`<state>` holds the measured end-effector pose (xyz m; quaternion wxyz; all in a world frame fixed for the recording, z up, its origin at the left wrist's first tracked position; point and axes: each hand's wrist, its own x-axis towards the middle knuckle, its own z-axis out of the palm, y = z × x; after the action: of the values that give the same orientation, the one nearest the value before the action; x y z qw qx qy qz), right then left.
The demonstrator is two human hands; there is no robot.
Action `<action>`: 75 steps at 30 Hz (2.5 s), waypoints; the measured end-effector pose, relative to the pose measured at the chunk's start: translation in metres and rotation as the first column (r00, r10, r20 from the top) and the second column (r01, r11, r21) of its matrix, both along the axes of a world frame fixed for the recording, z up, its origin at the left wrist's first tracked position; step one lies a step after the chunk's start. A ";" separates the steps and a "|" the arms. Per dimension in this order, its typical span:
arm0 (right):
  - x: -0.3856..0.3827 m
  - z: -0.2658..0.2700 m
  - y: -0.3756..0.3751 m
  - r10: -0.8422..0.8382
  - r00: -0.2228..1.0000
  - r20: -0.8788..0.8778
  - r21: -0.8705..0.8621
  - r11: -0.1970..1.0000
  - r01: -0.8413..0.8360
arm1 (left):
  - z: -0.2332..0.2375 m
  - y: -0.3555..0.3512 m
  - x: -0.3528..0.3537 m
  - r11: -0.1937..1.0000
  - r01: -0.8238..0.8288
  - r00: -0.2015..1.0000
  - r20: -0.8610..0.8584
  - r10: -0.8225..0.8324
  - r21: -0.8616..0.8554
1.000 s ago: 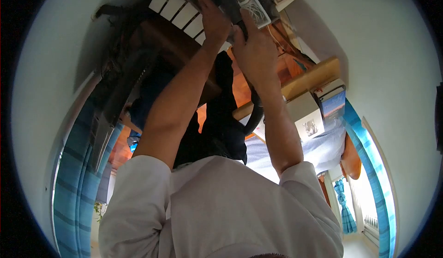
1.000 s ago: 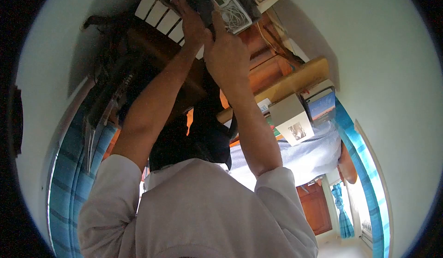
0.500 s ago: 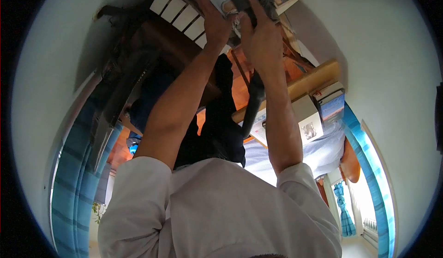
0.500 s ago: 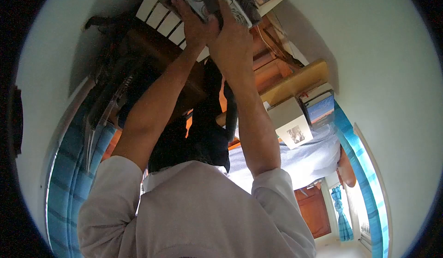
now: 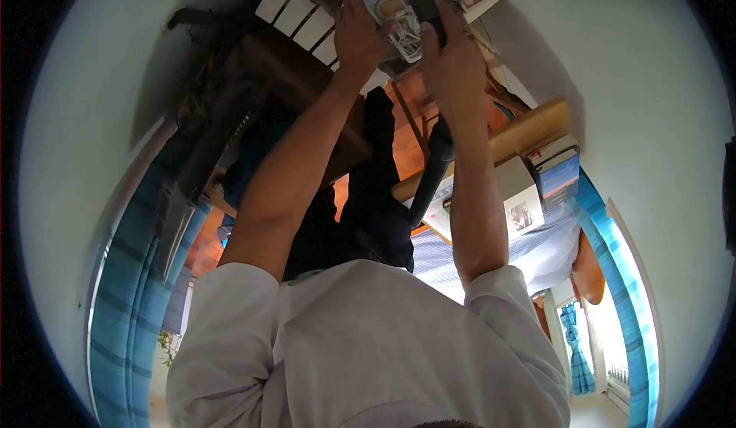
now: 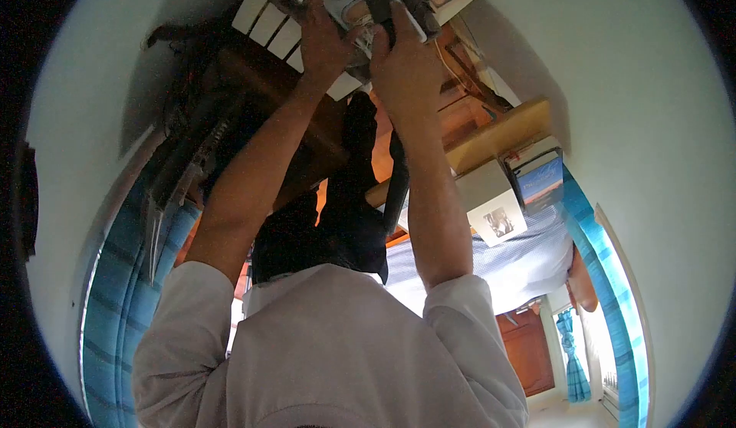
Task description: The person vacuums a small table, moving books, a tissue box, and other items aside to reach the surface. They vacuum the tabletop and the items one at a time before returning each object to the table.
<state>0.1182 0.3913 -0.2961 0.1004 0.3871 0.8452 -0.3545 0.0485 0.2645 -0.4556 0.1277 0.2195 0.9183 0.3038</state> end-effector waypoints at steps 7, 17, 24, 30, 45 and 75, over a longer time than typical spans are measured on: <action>0.041 0.026 0.005 -0.045 0.996 -0.082 -0.018 0.999 0.043 | -0.014 -0.001 -0.006 0.999 -0.017 0.993 0.118 0.013 0.035; 0.059 0.032 0.000 -0.171 0.985 -0.003 0.069 0.983 0.171 | -0.014 -0.003 0.015 0.973 0.230 0.967 -0.117 -0.228 0.002; 0.084 0.026 -0.001 -0.201 0.979 -0.008 0.029 0.979 0.201 | 0.003 0.037 0.007 0.978 0.205 0.941 -0.268 -0.206 -0.032; 0.124 0.041 0.000 -0.205 0.947 0.249 0.045 0.979 0.200 | 0.006 0.046 -0.008 0.802 0.466 0.871 0.037 -0.489 -0.375; 0.148 0.048 -0.020 -0.210 0.969 0.132 0.027 0.978 0.208 | 0.001 0.031 -0.032 0.719 0.605 0.791 0.158 -0.590 -0.342; 0.099 0.021 -0.029 -0.165 0.982 0.087 -0.156 0.972 0.177 | 0.012 0.031 -0.076 0.975 0.058 0.998 -0.008 -0.057 0.217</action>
<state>0.2172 0.3625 -0.2752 0.1319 0.4617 0.7727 -0.4151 -0.0271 0.2956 -0.4435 0.1109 0.2588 0.8730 0.3982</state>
